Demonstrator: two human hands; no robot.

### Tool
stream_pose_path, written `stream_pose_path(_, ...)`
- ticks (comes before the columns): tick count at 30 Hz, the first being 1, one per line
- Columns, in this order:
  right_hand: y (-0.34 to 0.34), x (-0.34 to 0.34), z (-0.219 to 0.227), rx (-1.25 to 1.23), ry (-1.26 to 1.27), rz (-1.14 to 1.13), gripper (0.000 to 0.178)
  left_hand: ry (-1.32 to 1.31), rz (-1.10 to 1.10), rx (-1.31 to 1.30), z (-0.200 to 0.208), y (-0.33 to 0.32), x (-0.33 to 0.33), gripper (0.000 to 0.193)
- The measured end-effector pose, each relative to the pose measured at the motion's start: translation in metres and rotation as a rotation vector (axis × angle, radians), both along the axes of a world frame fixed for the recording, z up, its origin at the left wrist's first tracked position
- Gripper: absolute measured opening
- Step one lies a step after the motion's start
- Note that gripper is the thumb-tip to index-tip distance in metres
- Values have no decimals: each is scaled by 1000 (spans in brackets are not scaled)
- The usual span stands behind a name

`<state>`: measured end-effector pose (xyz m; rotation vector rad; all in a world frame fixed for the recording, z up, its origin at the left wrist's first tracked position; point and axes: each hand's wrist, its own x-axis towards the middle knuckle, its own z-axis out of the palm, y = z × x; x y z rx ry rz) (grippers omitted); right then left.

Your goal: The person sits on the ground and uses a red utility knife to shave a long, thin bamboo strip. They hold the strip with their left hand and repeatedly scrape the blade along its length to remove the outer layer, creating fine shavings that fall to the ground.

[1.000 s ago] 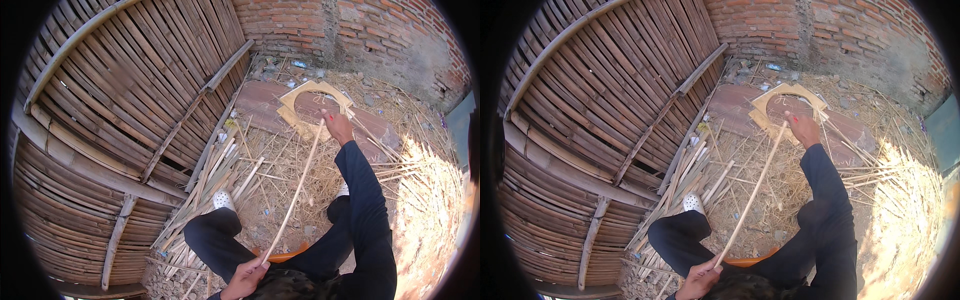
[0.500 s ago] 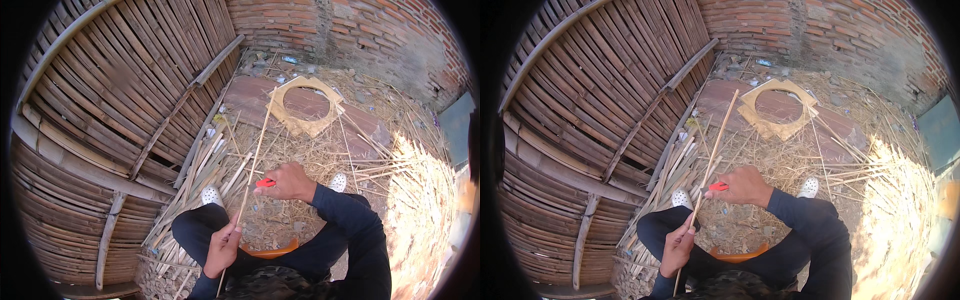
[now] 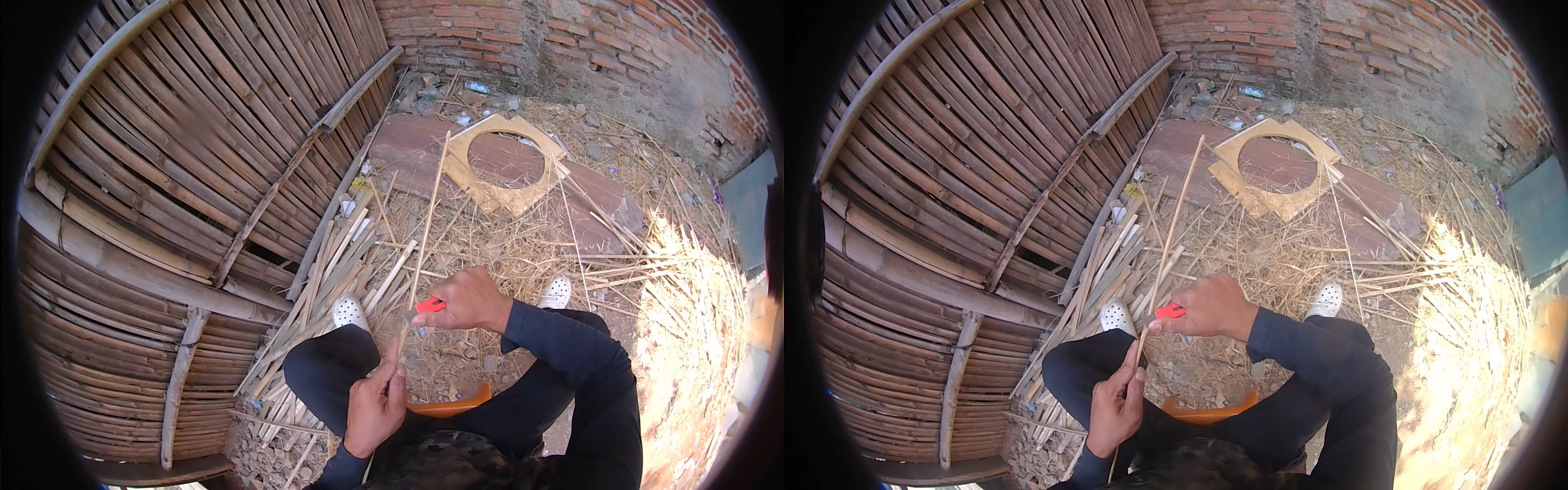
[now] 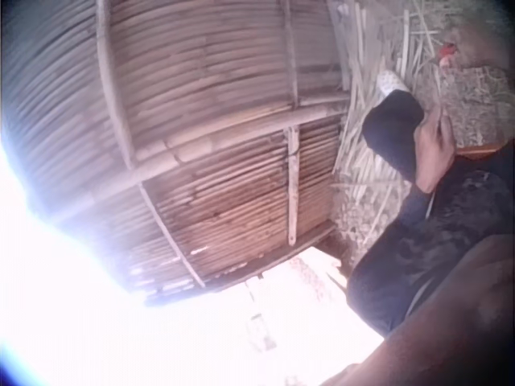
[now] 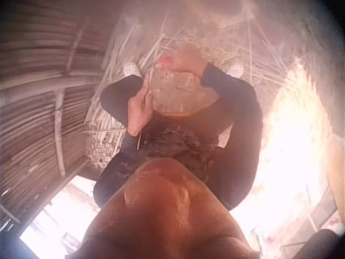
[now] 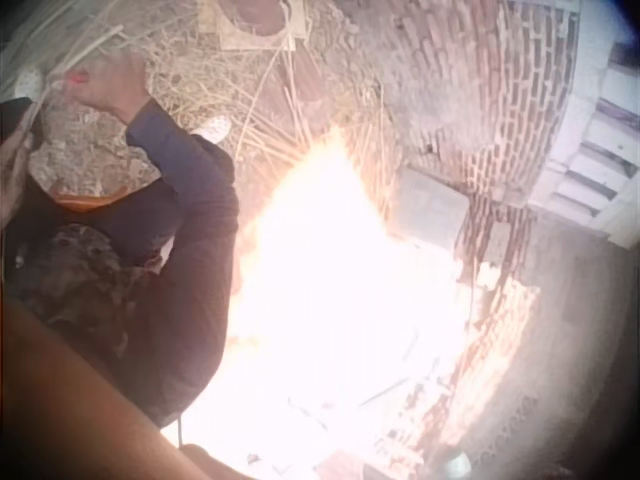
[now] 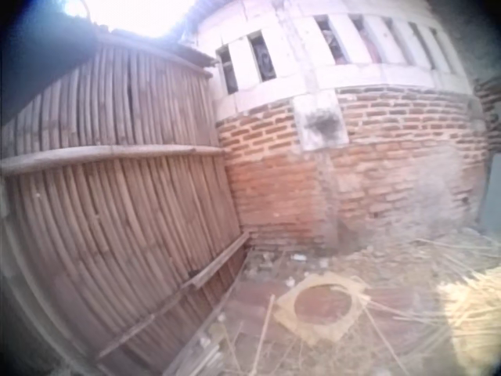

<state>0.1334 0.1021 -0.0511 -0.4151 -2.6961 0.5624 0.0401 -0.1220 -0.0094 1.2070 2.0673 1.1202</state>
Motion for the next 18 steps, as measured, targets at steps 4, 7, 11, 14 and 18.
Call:
stream_pose_path(4, 34, -22, -6, 51, 78, -263, 72, 6, -43, -101, 10, -7, -14, 43)
stream_pose_path(7, 87, -16, -6, -64, -31, -430, 72, -13, -125, -106, 2, -19, -13, 44)
stream_pose_path(11, 11, -16, -13, -106, -47, -215, 70, 46, -107, -115, -1, -17, -21, 45)
stream_pose_path(14, -12, -13, -6, -77, -2, -84, 66, 91, -121, -62, -5, -11, -22, 45)
stream_pose_path(18, 42, -15, -16, 1, 59, -269, 66, 56, -111, -154, -4, -5, -15, 45)
